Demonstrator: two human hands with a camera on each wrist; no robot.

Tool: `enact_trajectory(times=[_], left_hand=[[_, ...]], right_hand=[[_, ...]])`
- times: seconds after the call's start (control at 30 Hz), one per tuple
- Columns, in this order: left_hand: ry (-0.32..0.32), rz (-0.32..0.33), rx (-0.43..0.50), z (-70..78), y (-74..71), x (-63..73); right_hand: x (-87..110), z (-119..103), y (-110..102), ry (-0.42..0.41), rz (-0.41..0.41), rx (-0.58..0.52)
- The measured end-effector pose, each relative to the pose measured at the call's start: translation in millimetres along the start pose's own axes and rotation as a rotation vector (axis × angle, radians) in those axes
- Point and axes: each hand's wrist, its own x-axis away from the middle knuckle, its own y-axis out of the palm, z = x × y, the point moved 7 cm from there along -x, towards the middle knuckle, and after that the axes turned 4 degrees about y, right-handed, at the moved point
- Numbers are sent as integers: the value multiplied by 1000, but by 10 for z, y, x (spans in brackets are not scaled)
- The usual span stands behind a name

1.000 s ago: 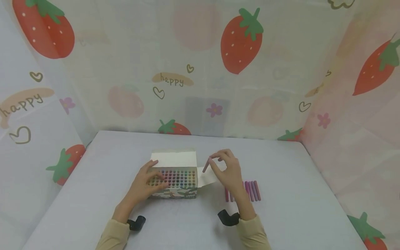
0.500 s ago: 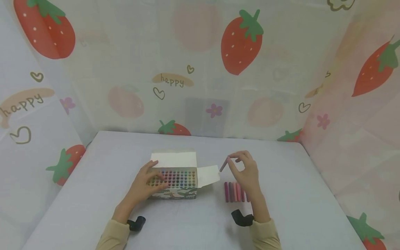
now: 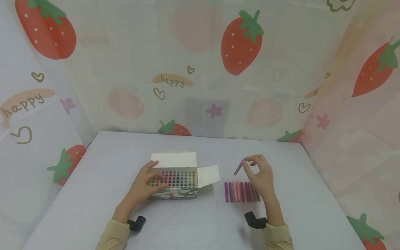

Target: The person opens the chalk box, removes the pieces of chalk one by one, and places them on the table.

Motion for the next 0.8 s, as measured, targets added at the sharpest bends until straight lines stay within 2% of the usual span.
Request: enact_trajectory(times=[0.2, 0.57, 0.8], left_hand=[[-8, -7, 1, 11, -8, 4], [5, -4, 8, 23, -19, -8], [5, -4, -3, 29, -18, -10]], right_hand=[[17, 155, -170, 45, 5, 39], [38, 474, -499, 140, -4, 192], [131, 653, -565, 181, -81, 272]])
